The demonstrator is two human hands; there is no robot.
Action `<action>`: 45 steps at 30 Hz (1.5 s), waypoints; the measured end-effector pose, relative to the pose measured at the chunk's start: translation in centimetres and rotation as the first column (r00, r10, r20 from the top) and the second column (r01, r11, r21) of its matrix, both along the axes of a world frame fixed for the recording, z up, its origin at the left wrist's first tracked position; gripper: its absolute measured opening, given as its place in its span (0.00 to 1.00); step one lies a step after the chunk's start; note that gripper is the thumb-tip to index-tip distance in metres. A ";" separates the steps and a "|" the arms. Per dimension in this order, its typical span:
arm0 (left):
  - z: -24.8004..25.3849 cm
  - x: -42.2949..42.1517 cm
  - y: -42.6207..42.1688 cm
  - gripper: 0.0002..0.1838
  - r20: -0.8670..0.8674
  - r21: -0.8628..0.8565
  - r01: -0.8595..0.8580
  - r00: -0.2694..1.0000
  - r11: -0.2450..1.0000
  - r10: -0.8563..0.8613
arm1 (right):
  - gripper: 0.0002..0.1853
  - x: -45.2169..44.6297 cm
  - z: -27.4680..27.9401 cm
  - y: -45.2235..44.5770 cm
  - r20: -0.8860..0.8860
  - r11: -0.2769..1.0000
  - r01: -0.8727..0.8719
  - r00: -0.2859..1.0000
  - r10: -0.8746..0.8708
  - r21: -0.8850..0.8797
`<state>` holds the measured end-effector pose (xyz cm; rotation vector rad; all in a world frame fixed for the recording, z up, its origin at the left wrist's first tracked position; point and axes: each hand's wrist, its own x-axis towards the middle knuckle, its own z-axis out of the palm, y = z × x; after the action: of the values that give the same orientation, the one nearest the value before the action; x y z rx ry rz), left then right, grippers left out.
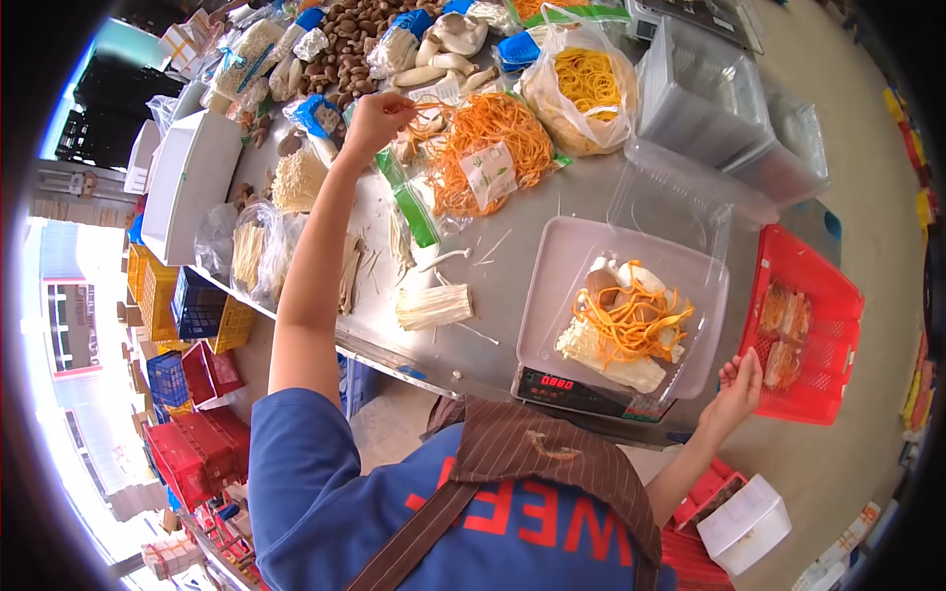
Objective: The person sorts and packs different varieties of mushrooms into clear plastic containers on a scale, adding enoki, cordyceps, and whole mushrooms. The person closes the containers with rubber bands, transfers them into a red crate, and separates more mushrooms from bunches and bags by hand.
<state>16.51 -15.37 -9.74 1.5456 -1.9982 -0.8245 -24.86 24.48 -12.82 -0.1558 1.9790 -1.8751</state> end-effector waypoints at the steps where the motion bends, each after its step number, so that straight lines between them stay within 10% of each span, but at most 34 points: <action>1: 0.1 0.1 -0.2 0.09 -0.060 0.041 -0.008 0.998 0.999 0.011 | 0.13 0.0 -0.2 0.1 0.005 1.000 0.002 1.000 -0.002 0.001; 8: 4.6 -1.0 2.6 0.09 -0.444 0.214 -0.036 0.886 0.976 0.130 | 0.12 -0.4 -0.7 1.2 0.056 0.999 -0.016 0.998 0.019 -0.048; 15: 10.7 -9.6 12.1 0.08 -0.710 0.234 0.326 0.701 0.916 -0.068 | 0.13 0.8 -0.2 1.3 0.046 0.998 0.001 0.999 0.002 -0.063; 22: 6.1 -19.1 21.5 0.09 -0.511 0.340 0.636 0.744 0.693 -0.431 | 0.10 4.4 0.8 0.8 0.017 0.985 -0.123 0.992 0.127 -0.124; 27: 6.0 -19.8 22.7 0.16 -0.125 0.095 0.771 0.637 0.630 -0.760 | 0.11 4.7 0.7 1.4 -0.083 0.982 -0.173 0.982 0.167 -0.071; 29: 7.0 -19.9 22.6 0.18 -0.123 0.100 0.810 0.586 0.577 -0.801 | 0.10 4.9 1.8 0.2 -0.607 0.930 -0.336 0.712 0.355 0.149; 31: 8.1 -20.6 22.6 0.18 -0.062 0.121 0.821 0.567 0.558 -0.821 | 0.15 6.1 2.9 -2.2 -0.746 0.844 -0.515 0.502 0.438 0.148; 37: 9.2 -22.0 21.6 0.21 0.101 0.092 0.865 0.486 0.494 -0.868 | 0.23 4.3 3.9 -4.5 -0.664 0.645 -0.548 0.201 0.720 0.533; 45: 11.3 -20.2 19.4 0.13 -0.174 0.066 0.701 0.709 0.710 -0.683 | 0.22 1.2 3.0 -1.4 -0.475 0.722 -0.686 0.606 0.638 0.094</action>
<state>-3.73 4.00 1.54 0.7050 -2.4797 -1.3219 -23.70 23.04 -9.82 -1.3232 1.7148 -1.4865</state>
